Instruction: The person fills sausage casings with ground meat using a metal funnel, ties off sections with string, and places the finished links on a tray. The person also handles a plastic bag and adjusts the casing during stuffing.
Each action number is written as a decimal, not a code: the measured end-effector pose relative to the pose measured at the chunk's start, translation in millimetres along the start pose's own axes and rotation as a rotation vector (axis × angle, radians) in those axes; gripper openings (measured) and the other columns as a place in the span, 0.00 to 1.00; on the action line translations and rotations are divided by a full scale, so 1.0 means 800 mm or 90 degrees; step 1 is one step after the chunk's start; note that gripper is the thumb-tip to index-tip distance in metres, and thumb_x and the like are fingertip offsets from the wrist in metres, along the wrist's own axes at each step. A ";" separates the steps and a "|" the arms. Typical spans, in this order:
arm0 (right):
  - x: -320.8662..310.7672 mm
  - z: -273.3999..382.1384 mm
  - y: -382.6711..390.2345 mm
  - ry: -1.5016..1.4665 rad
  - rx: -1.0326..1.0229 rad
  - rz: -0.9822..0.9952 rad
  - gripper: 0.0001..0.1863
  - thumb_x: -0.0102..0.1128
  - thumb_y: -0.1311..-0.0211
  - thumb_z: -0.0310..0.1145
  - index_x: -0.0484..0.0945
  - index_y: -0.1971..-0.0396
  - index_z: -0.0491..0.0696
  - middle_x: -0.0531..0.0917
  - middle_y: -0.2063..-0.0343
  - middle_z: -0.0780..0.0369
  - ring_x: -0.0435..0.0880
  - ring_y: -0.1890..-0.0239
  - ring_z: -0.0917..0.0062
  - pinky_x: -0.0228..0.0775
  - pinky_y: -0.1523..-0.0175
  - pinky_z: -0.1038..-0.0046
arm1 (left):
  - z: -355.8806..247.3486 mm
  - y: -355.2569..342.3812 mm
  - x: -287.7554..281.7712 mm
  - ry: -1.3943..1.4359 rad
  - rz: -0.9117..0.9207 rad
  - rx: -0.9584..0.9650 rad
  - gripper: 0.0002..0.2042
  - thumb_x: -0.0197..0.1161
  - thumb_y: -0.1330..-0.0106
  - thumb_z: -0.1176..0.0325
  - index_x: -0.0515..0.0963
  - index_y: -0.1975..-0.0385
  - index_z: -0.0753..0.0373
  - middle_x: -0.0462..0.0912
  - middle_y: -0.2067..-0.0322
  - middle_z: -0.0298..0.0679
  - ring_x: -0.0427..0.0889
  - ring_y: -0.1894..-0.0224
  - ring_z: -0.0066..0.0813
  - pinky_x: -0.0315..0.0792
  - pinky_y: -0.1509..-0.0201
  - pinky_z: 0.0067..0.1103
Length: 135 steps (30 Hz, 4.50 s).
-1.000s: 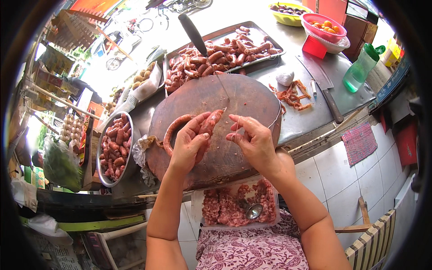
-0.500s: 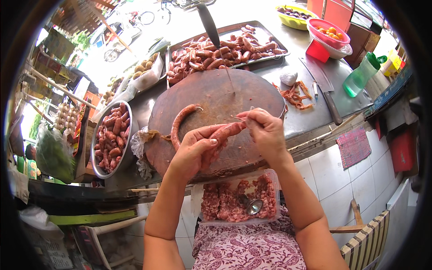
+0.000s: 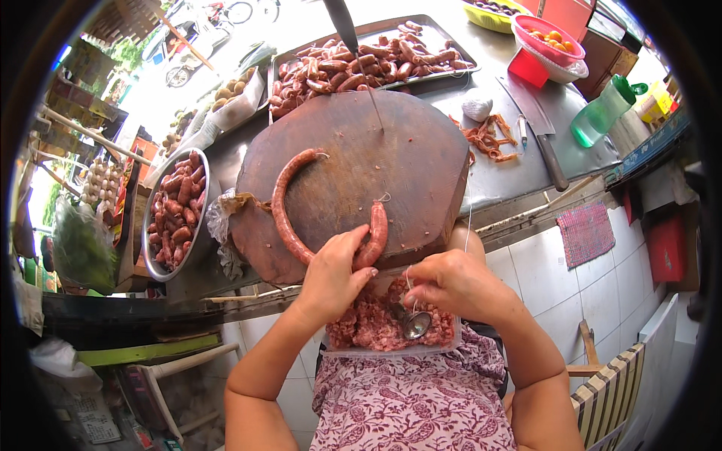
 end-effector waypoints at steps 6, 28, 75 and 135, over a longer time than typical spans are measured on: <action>-0.010 -0.007 0.005 -0.066 0.048 -0.072 0.18 0.65 0.41 0.24 0.82 0.49 0.43 0.89 0.67 0.57 0.87 0.68 0.80 0.77 0.62 0.77 | -0.012 0.029 -0.017 -0.155 -0.150 0.134 0.14 0.65 0.41 0.75 0.72 0.56 0.68 0.78 0.59 0.48 0.78 0.55 0.48 0.71 0.48 0.34; -0.023 0.059 -0.090 -0.456 -0.178 0.084 0.27 0.74 0.49 0.19 0.79 0.46 0.38 0.84 0.47 0.55 0.85 0.50 0.77 0.79 0.45 0.77 | 0.018 0.015 -0.028 0.599 0.071 0.123 0.26 0.52 0.23 0.49 0.74 0.37 0.65 0.65 0.77 0.23 0.60 0.76 0.12 0.55 0.74 0.14; 0.052 0.027 -0.093 -0.705 0.060 0.031 0.35 0.72 0.46 0.28 0.64 0.38 0.46 0.76 0.52 0.63 0.78 0.51 0.79 0.74 0.47 0.73 | -0.036 0.036 -0.056 0.135 -0.260 0.276 0.06 0.56 0.31 0.71 0.76 0.67 0.68 0.77 0.71 0.51 0.78 0.68 0.53 0.71 0.64 0.38; -0.154 -0.071 -0.211 -0.168 -0.067 -0.298 0.09 0.60 0.34 0.23 0.77 0.56 0.41 0.86 0.63 0.58 0.83 0.57 0.79 0.75 0.49 0.74 | 0.006 -0.247 -0.078 0.160 -0.189 0.072 0.12 0.54 0.35 0.68 0.79 0.71 0.71 0.76 0.79 0.45 0.75 0.75 0.29 0.71 0.65 0.28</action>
Point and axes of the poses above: each hand's wrist, its own y-axis away from the middle knuckle, its own x-axis out of the palm, z = x × y, the point moved 7 cm from there along -y, towards the middle knuckle
